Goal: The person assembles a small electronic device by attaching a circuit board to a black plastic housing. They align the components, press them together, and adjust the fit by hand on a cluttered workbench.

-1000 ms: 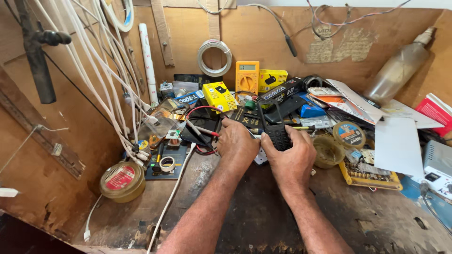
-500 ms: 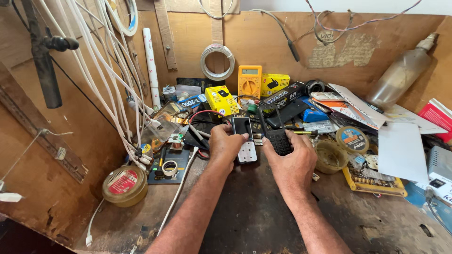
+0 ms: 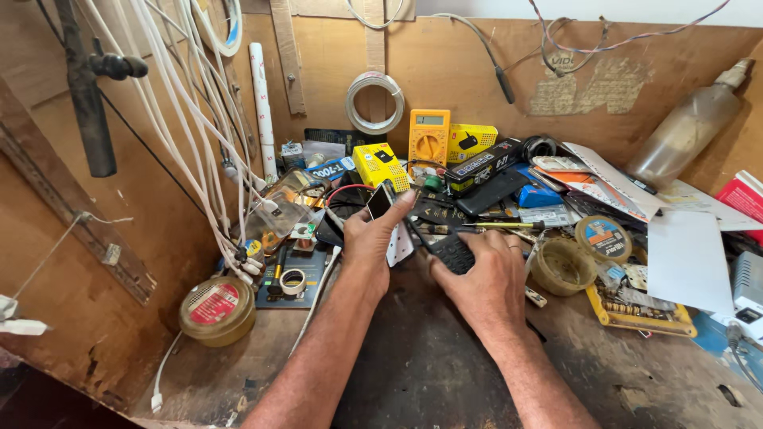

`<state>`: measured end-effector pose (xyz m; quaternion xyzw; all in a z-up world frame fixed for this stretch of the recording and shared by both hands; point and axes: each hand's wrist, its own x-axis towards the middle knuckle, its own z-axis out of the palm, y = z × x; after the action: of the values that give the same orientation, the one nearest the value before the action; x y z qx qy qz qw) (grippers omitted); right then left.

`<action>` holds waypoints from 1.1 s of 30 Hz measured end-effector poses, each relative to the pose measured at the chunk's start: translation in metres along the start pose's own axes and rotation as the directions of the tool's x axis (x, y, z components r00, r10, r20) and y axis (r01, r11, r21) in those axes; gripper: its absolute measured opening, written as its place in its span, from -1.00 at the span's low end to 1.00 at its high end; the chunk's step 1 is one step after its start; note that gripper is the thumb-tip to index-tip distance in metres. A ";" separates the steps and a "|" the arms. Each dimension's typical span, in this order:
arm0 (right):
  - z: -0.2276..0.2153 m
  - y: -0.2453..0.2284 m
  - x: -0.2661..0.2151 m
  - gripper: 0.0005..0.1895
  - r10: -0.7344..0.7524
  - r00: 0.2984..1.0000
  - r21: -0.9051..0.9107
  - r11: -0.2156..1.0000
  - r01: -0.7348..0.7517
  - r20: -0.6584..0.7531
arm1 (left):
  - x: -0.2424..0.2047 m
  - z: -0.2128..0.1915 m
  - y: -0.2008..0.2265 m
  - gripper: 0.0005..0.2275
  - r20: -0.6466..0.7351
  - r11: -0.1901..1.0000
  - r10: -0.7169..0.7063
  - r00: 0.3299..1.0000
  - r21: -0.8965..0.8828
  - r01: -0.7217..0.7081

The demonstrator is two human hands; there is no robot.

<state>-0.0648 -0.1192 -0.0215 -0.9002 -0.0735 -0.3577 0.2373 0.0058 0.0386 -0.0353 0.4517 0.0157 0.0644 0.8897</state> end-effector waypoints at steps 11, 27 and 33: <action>0.001 -0.002 0.001 -0.54 -0.014 0.999 0.112 0.994 0.018 -0.035 | 0.024 -0.013 -0.030 -0.53 0.282 0.878 -0.130 0.951 -0.412 0.242; 0.011 -0.033 0.009 -0.40 0.132 0.975 0.276 0.944 -0.179 0.181 | 0.014 -0.017 -0.042 -0.54 0.450 0.757 -0.100 0.887 -0.545 0.362; 0.006 -0.039 0.013 -0.43 0.282 0.925 0.244 0.907 -0.343 0.253 | 0.016 -0.014 -0.042 -0.59 0.327 0.780 -0.147 0.934 -0.543 0.312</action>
<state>-0.0637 -0.0827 -0.0021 -0.8897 -0.0031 -0.2024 0.4091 0.0246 0.0272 -0.0766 0.1542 -0.0692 -0.1050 0.9800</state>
